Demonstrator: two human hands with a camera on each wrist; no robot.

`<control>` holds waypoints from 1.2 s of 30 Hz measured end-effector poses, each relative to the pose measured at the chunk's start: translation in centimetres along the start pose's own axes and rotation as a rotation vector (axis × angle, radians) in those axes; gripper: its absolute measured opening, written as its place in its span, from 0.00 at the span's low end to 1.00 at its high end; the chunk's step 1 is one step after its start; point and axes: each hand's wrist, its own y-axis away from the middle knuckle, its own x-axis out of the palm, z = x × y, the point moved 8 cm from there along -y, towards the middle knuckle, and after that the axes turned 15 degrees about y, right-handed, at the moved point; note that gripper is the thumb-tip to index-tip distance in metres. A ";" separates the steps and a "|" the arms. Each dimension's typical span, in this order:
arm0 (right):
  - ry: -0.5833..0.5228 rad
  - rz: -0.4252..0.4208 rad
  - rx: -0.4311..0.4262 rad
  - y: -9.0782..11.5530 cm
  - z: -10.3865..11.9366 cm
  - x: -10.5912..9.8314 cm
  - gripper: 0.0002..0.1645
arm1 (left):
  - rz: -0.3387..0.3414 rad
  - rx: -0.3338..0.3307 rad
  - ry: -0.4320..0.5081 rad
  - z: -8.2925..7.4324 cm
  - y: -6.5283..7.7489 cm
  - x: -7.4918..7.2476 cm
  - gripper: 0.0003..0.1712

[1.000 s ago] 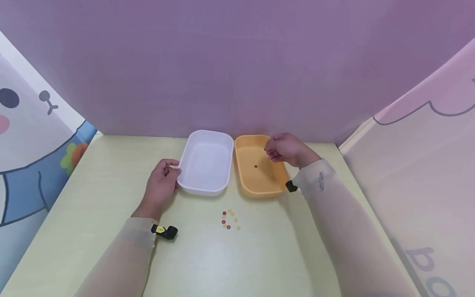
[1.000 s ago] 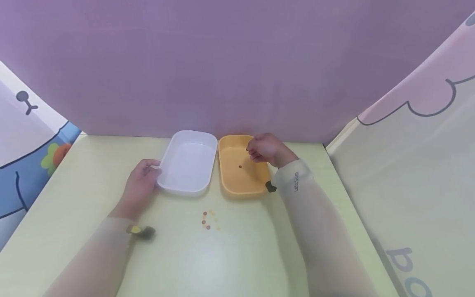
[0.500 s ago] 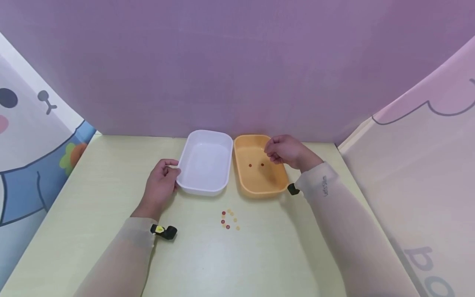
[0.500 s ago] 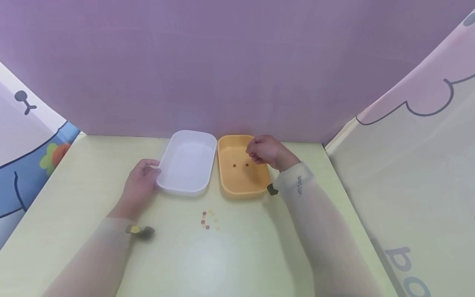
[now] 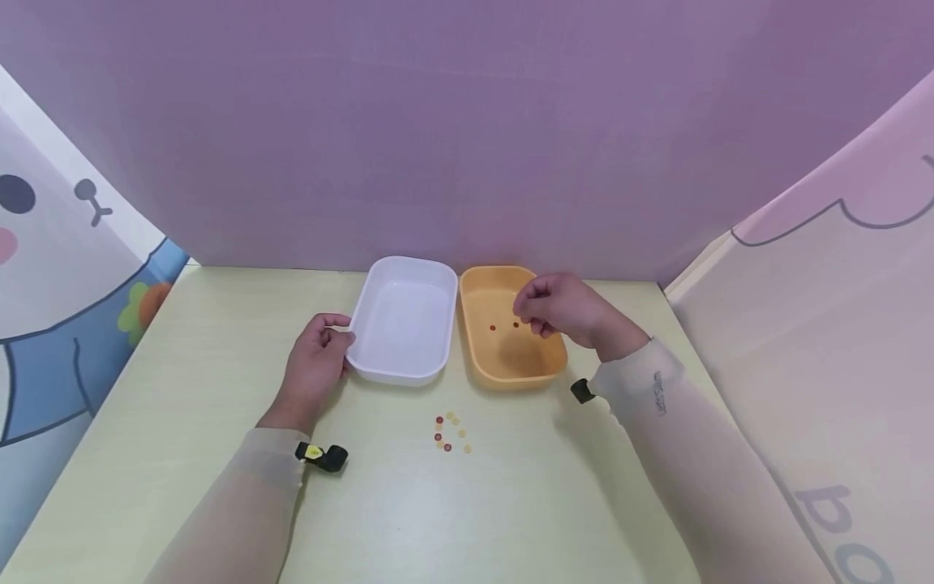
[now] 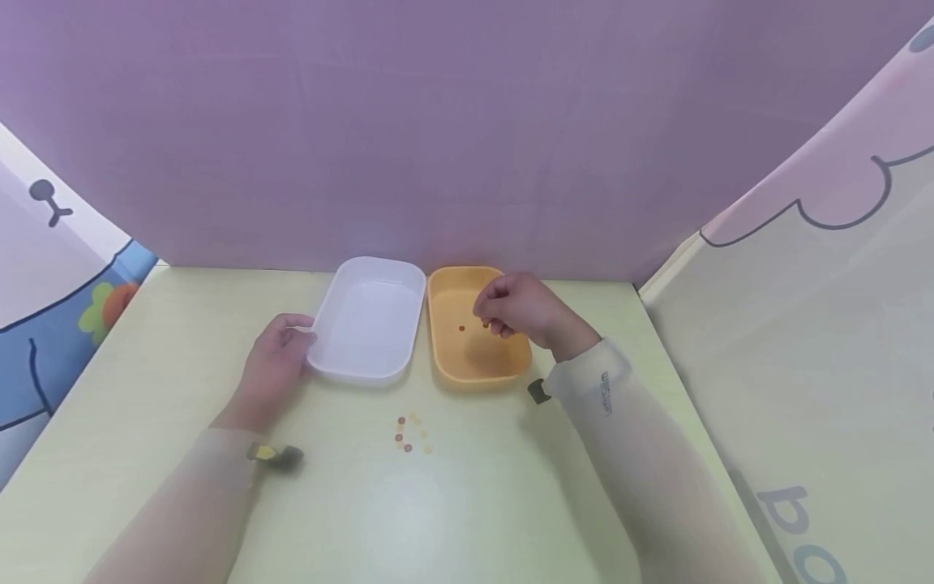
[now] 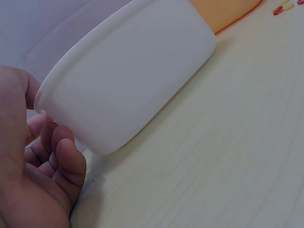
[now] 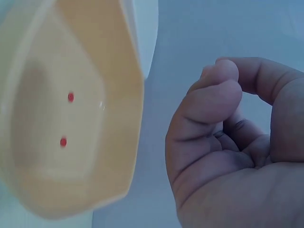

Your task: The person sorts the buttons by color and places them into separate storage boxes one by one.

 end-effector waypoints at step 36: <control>0.375 0.134 -0.218 5.9 -1.5 17.0 0.08 | -0.003 -0.017 -0.002 -0.4 0.1 -0.3 0.19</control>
